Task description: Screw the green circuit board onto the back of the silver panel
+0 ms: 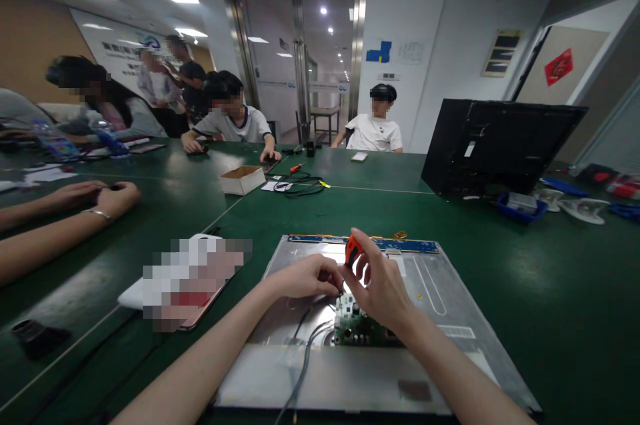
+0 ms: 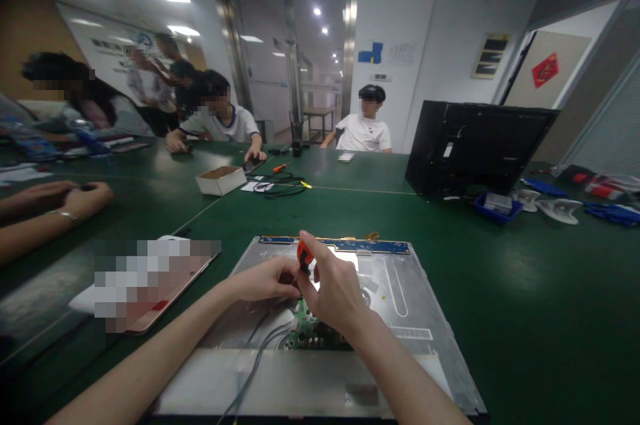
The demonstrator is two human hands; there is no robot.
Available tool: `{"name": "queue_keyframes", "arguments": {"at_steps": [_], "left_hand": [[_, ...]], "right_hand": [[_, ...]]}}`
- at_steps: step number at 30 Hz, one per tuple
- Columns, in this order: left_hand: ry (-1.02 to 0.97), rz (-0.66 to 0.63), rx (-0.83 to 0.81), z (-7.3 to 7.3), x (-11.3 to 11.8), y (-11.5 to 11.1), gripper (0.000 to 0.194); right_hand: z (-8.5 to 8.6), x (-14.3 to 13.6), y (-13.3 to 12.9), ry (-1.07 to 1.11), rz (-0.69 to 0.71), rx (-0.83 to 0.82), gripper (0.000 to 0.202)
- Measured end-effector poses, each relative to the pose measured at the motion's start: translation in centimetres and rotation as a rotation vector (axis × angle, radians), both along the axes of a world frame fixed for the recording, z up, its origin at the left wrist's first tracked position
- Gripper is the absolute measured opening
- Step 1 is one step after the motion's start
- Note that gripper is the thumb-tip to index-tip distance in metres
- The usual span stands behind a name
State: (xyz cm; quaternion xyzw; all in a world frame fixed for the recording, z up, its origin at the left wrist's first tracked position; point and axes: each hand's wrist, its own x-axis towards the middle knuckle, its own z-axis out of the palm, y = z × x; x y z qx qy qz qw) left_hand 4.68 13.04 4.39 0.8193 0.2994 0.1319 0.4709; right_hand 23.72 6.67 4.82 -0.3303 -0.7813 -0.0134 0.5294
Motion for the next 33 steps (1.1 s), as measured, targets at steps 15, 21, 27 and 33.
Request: {"name": "queue_keyframes", "arguments": {"at_steps": [15, 21, 27, 33], "left_hand": [[-0.018, 0.018, -0.052, 0.39, 0.20, -0.21, 0.011], [-0.009, 0.031, -0.054, 0.41, 0.15, -0.27, 0.008], [-0.003, 0.011, -0.028, 0.25, 0.13, -0.09, 0.006], [-0.002, 0.012, -0.026, 0.41, 0.09, -0.14, 0.005]], "right_hand": [[0.14, 0.04, -0.29, 0.004, 0.014, -0.032, 0.066], [-0.14, 0.10, 0.04, 0.007, 0.000, -0.022, 0.068], [0.05, 0.01, -0.08, 0.010, 0.021, -0.038, 0.066], [0.24, -0.09, -0.28, 0.016, 0.018, -0.058, 0.066]]}}
